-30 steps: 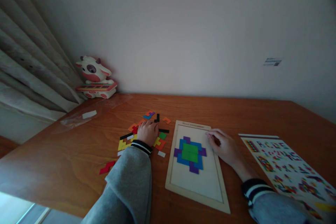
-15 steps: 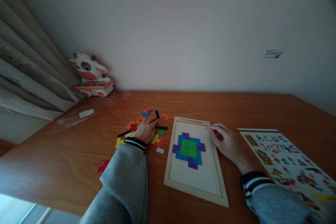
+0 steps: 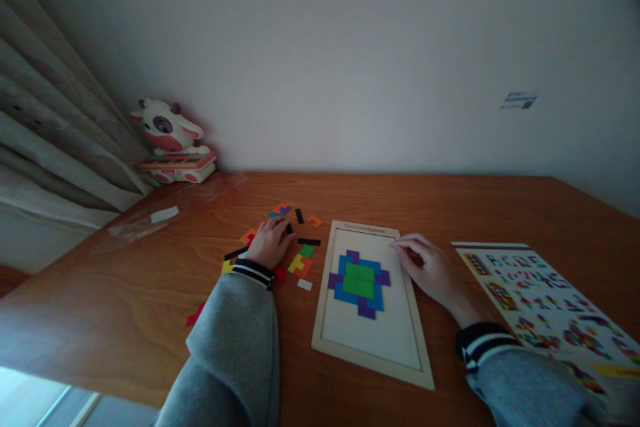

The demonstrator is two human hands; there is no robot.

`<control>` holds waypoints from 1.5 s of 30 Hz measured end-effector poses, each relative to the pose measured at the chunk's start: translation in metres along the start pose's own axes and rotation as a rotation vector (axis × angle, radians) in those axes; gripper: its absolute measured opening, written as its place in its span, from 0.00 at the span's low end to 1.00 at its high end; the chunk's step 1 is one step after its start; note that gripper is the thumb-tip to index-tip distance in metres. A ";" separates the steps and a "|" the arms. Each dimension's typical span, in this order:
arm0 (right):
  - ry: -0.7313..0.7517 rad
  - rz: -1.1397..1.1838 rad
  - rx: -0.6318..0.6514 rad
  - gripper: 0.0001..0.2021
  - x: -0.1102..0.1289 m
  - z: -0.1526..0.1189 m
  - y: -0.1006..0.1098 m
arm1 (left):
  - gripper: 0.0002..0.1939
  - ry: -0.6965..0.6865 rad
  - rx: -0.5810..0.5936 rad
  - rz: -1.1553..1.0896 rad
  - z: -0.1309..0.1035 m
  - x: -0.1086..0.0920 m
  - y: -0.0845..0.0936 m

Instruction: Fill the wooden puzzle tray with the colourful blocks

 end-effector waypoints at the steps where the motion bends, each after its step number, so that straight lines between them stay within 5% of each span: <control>1: 0.001 0.001 0.000 0.11 0.000 0.000 0.000 | 0.19 0.007 -0.042 -0.045 0.001 -0.007 0.004; 3: 0.006 0.004 0.001 0.11 0.001 0.000 -0.001 | 0.21 -0.070 -0.075 -0.188 0.003 -0.025 0.008; 6: 0.020 0.009 0.003 0.11 0.003 0.001 -0.001 | 0.19 -0.287 0.029 -0.384 0.004 -0.057 0.006; 10: 0.028 0.000 0.005 0.11 0.004 0.001 -0.002 | 0.16 -0.367 0.132 -0.436 0.003 -0.078 -0.006; 17: 0.026 0.002 0.025 0.11 0.002 0.001 -0.003 | 0.15 -0.387 0.213 -0.402 0.001 -0.077 -0.017; 45: 0.111 -0.003 0.153 0.11 0.026 -0.002 0.002 | 0.13 -0.451 0.160 -0.410 -0.001 -0.084 -0.005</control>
Point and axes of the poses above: each hand's wrist, its own z-axis towards the middle knuckle, its own y-axis out of the back of the hand, x = y × z, the point moved 2 cm from there along z, towards the middle knuckle
